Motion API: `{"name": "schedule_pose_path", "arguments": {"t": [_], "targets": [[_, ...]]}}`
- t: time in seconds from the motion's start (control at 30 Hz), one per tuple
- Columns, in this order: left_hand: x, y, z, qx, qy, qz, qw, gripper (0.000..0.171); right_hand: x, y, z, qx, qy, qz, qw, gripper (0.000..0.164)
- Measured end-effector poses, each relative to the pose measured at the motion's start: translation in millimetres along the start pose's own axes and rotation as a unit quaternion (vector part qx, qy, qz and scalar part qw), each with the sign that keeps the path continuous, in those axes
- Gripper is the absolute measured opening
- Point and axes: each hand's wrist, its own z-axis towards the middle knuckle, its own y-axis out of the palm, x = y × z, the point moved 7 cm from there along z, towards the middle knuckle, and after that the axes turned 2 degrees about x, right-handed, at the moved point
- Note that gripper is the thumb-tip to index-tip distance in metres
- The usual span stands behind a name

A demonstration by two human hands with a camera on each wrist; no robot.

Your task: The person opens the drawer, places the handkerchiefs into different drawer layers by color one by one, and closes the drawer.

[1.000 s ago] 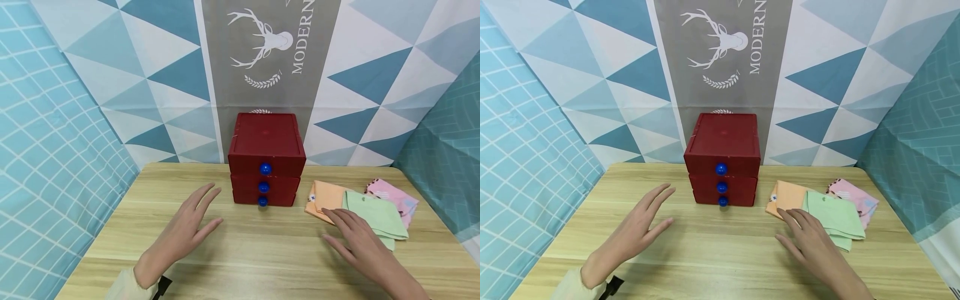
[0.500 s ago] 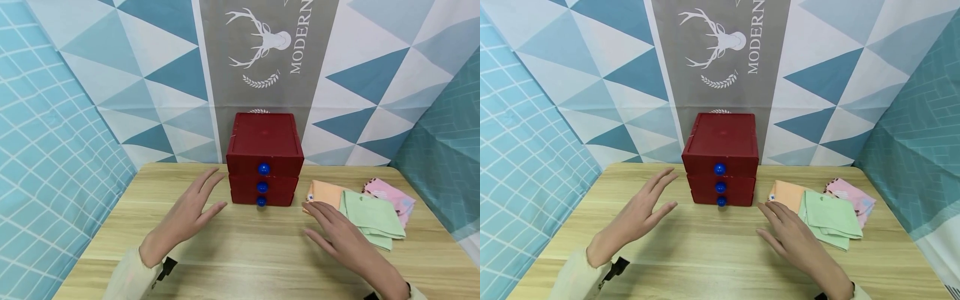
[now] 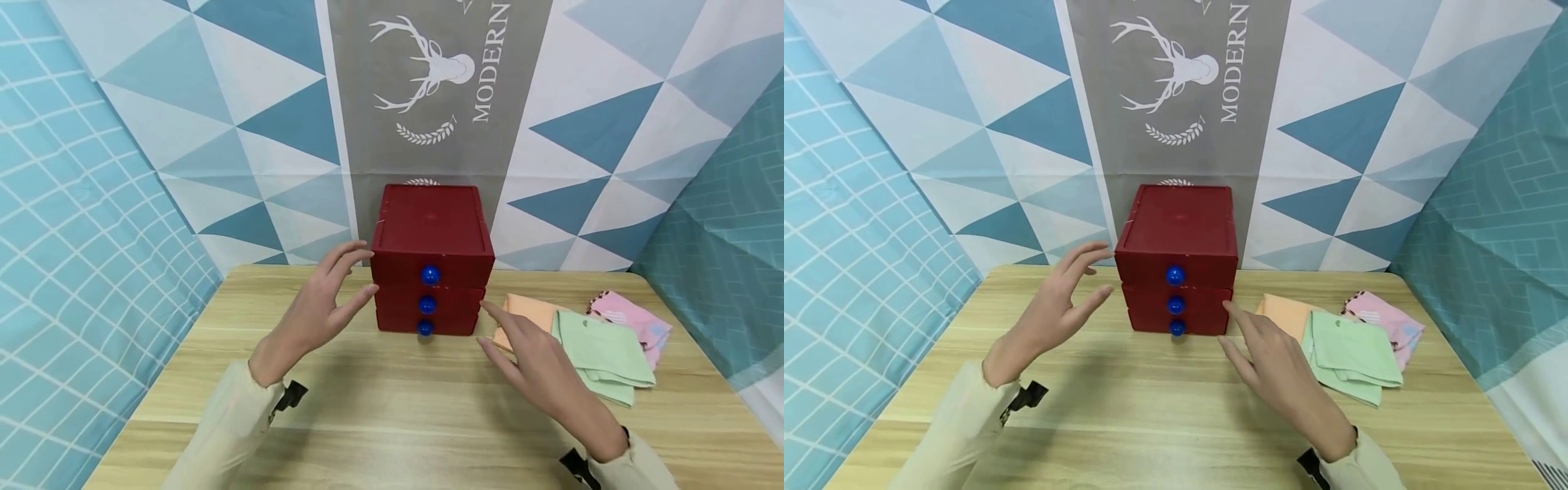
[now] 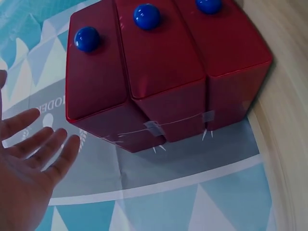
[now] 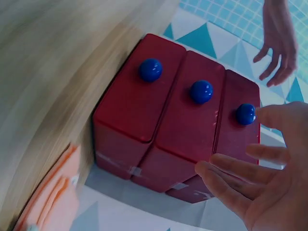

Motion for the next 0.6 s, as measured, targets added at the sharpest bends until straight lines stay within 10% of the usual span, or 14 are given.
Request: {"name": "schedule_pose_path", "arguments": {"t": [0.2,0.6], "targets": [[-12.4,8.5,20.1,-0.008,-0.029,-0.008,0.9995,0.046,0,8,15,-0.018,0.052,0.090,0.994,0.053],[-20.4,30.3,40.0,-0.036,-0.024,-0.065,0.9969,0.041,-1,26,36,-0.006,0.053,0.107,0.993,0.054]]}}
